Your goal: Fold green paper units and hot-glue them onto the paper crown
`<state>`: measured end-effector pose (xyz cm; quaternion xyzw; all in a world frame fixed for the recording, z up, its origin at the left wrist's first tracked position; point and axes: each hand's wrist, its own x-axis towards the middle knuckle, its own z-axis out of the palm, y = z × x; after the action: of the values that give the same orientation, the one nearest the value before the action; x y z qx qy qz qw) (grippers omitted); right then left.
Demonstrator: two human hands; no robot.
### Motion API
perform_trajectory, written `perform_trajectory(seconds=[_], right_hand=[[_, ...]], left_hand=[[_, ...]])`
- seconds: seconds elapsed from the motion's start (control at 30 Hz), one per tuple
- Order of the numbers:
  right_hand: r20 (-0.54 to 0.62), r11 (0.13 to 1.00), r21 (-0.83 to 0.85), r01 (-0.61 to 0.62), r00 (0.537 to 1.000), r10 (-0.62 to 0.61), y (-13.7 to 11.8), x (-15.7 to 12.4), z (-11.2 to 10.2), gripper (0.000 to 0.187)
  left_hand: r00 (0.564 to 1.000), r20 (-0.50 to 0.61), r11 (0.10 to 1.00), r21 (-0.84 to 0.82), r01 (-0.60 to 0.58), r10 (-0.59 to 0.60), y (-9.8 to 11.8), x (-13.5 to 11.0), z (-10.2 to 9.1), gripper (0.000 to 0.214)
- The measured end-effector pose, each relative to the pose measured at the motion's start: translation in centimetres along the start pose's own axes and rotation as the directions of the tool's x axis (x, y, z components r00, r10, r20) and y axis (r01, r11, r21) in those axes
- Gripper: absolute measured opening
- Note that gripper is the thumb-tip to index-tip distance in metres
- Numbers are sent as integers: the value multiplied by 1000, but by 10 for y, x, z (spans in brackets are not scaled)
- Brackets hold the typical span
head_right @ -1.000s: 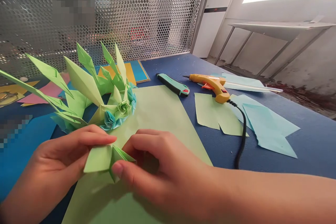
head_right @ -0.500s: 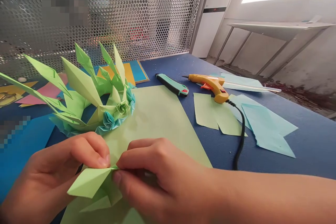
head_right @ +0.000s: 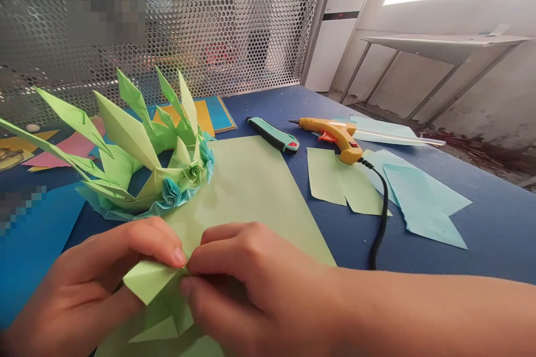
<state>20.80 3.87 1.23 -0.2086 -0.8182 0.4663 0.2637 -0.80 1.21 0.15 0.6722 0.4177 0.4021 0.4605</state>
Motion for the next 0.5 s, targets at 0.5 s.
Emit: perform_trajectory(seconds=[0.5], right_hand=[[143,992,86,-90,987,77,-8,7,-10,35]], left_hand=[[988,80,984,-128,-125,135,1,3,-3,19]])
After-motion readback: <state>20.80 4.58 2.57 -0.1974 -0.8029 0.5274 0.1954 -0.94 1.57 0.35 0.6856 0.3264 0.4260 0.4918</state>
